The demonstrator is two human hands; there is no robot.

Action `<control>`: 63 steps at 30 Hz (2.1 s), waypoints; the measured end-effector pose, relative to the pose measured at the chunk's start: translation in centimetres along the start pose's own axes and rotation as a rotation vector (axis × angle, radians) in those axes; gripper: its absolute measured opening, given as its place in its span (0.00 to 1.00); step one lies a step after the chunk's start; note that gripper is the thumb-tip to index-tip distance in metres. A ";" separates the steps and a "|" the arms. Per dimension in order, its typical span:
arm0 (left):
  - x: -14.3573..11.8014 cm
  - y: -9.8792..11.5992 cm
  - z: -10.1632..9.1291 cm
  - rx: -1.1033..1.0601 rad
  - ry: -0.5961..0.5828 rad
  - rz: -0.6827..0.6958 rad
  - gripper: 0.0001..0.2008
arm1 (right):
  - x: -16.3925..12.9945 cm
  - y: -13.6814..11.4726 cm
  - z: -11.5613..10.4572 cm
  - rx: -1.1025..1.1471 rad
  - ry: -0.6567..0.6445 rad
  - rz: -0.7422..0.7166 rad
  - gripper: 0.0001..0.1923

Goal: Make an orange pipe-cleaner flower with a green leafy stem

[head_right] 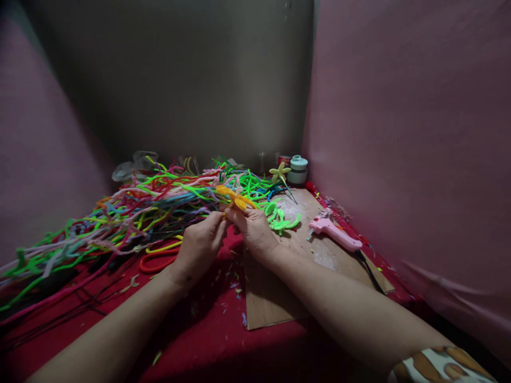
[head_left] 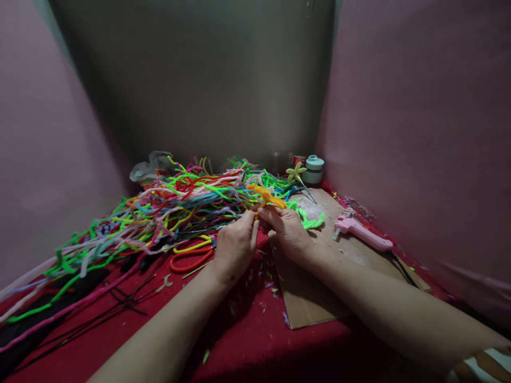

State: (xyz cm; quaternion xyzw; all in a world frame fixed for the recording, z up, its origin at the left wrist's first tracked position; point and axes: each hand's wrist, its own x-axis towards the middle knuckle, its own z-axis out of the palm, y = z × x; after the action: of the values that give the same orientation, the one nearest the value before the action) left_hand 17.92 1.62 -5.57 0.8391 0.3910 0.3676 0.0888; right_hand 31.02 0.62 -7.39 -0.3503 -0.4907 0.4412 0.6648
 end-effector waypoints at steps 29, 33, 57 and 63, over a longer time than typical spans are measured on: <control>0.8 1.3 -0.9 -1.380 -0.282 -0.447 0.10 | 0.0 -1.6 0.2 0.157 -0.175 0.099 0.18; 0.7 0.8 -0.9 -1.489 -0.385 -0.456 0.11 | 0.1 -1.6 0.2 0.248 -0.184 0.095 0.13; 0.9 0.3 -0.5 -0.856 -0.193 -0.213 0.14 | -0.5 -1.6 0.6 -0.004 -0.107 -0.084 0.11; 1.0 0.7 -1.0 -0.898 -0.219 -0.231 0.13 | -0.8 -2.4 1.2 -0.030 -0.083 -0.104 0.12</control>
State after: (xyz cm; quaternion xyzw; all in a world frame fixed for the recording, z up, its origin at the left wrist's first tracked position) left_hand 18.10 1.74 -4.02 0.7024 0.2726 0.3975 0.5237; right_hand 30.32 -1.01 -5.20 -0.3156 -0.5417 0.4128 0.6607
